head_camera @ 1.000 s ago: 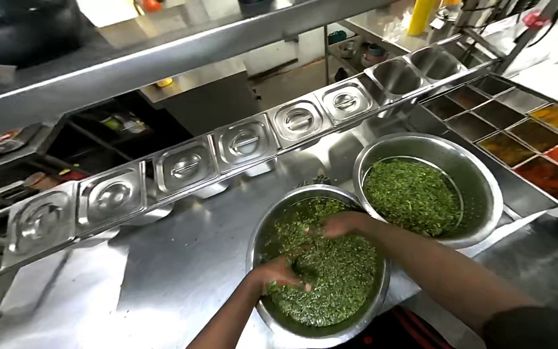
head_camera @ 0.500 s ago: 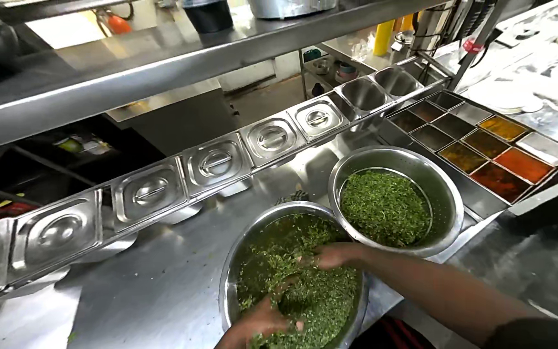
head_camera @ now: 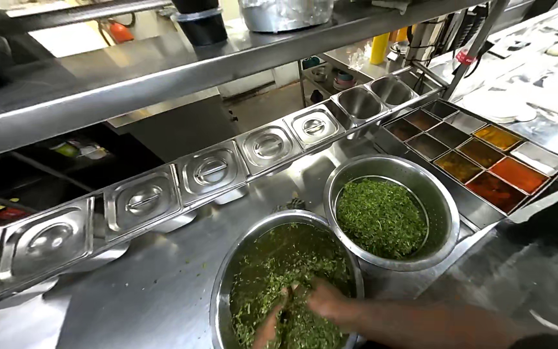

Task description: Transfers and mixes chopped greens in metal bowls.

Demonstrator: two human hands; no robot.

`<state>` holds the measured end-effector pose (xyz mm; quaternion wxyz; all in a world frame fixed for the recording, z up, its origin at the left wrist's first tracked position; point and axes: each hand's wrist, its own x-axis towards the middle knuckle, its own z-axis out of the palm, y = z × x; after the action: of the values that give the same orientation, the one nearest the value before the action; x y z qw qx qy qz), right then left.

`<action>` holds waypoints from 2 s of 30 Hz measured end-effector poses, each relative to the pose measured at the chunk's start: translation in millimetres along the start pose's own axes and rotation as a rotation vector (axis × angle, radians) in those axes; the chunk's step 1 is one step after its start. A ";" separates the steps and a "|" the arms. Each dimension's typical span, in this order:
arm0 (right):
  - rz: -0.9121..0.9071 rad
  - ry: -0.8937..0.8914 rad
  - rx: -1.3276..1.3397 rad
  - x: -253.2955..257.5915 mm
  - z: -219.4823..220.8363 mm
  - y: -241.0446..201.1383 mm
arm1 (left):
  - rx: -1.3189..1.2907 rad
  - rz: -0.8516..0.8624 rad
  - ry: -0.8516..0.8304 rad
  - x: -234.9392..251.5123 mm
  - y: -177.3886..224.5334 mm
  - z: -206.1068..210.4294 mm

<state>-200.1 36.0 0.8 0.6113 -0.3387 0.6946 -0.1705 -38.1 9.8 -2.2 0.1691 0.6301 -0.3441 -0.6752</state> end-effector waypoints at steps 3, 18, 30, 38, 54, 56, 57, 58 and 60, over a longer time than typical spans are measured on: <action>0.000 0.060 -0.006 -0.2 18.7 0.7 | -0.259 0.032 -0.002 -8.6 -0.8 14.7; -0.105 0.105 0.422 9.9 21.4 -3.4 | -0.569 0.208 -0.035 -54.2 43.6 48.5; -0.276 -0.357 1.506 20.2 -11.8 -12.4 | -0.381 0.619 0.265 -12.5 14.8 29.6; -0.492 0.042 1.394 22.6 9.6 -30.4 | -0.308 1.085 0.339 32.6 -13.1 84.6; -0.580 0.175 1.019 -8.3 1.3 -39.7 | -0.400 1.011 0.534 -1.5 24.2 99.1; -0.672 0.182 1.017 0.5 5.4 -37.6 | -0.345 1.009 0.523 -1.4 24.7 94.6; -0.719 0.176 0.996 4.3 5.6 -36.4 | -0.324 0.998 0.520 -1.3 24.9 93.4; -0.734 0.168 0.978 3.5 4.5 -37.1 | -0.318 0.985 0.520 -1.2 25.2 93.1; -0.700 0.132 0.949 2.1 -0.3 -40.0 | -0.332 0.949 0.503 -5.5 27.9 95.7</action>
<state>-189.9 6.0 25.3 0.5588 -0.2259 0.4263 -0.6746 -135.5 17.8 17.8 0.6282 0.5126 -0.4281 -0.3991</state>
